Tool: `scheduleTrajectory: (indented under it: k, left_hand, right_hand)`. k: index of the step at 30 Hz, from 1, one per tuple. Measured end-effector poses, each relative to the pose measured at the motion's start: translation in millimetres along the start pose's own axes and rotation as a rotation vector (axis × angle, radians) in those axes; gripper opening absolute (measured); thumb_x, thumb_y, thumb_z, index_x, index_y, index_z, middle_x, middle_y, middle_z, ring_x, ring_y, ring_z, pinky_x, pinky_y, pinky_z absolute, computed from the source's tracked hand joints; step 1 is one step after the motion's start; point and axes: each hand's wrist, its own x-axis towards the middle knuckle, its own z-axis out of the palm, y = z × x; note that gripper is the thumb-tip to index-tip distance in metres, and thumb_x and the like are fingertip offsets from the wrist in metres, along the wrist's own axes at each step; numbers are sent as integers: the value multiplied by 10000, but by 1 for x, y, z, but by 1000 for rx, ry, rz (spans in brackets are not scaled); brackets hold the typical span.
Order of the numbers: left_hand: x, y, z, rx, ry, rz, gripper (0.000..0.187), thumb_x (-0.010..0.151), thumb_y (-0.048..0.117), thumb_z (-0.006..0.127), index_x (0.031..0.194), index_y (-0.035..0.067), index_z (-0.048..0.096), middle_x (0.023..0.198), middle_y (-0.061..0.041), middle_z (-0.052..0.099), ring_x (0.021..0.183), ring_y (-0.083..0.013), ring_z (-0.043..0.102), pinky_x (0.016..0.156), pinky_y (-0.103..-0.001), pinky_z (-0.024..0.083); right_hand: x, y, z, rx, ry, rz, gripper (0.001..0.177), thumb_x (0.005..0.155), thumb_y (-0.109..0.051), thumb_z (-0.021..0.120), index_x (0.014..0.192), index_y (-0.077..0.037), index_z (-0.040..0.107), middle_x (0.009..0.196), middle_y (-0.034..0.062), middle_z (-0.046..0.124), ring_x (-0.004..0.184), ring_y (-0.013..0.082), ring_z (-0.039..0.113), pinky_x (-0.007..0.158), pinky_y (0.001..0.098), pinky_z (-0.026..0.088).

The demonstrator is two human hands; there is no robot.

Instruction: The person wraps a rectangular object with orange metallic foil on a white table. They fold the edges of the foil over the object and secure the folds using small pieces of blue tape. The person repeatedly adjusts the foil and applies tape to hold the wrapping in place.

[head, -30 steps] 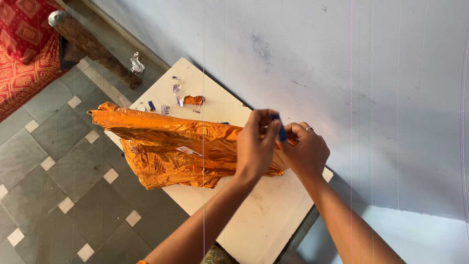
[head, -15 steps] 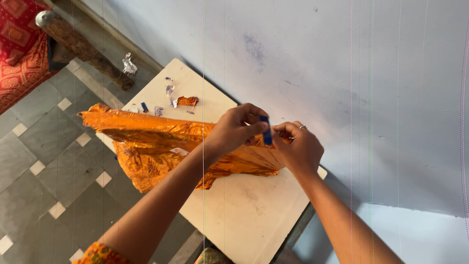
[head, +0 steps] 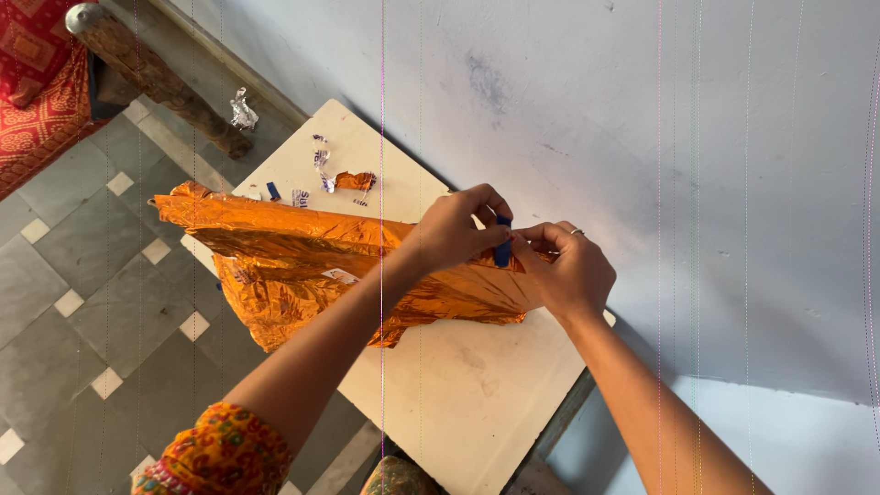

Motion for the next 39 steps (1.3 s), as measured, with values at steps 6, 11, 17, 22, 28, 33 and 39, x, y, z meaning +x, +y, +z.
scheduleTrajectory:
  k: [6,11,17,22,28,33,39]
  left_hand:
    - [0,0,-5,-49,-77,-83,263,823,210,788,1005,59,673,823,-60,754,668,-142,742,566,-285,602]
    - [0,1,2,80,-5,25,253,799,249,803,945,77,689,800,-49,763,668,-184,747,617,-317,590]
    - [-2,3,5,164,31,80,265,787,248,782,960,89,661,760,-51,762,706,-233,738,682,-365,566]
    - [-7,5,5,173,65,78,329,811,250,776,1036,83,603,770,-60,745,728,-257,732,674,-396,556]
    - [-12,10,6,147,97,31,447,807,266,783,1131,96,527,774,-60,735,718,-259,732,663,-394,556]
    - [-10,9,10,166,114,11,443,817,285,793,1110,96,519,790,-62,728,731,-257,730,661,-398,551]
    - [-9,3,14,166,136,34,369,816,215,774,1074,92,541,814,-56,751,749,-252,734,675,-389,553]
  right_hand:
    - [-2,-6,-1,6,-14,15,262,843,-454,771,881,-197,808,873,-95,753,826,95,742,728,263,521]
    - [0,-6,-1,28,-13,29,256,849,-448,761,876,-197,806,875,-102,751,816,83,747,730,259,518]
    - [1,-7,-1,-5,-5,29,262,856,-453,769,879,-194,801,858,-84,747,814,85,743,721,266,518]
    - [1,-7,0,-37,13,7,246,868,-436,762,869,-193,799,862,-94,753,803,90,731,718,274,515]
    - [1,-7,1,-34,10,27,238,877,-430,751,858,-198,800,861,-96,752,776,90,722,710,275,515]
    - [3,-8,1,-30,9,45,247,889,-439,744,861,-199,795,857,-94,750,752,91,721,698,264,513]
    - [0,-7,2,-10,64,10,289,915,-465,736,860,-187,789,827,-84,752,717,94,718,673,264,508]
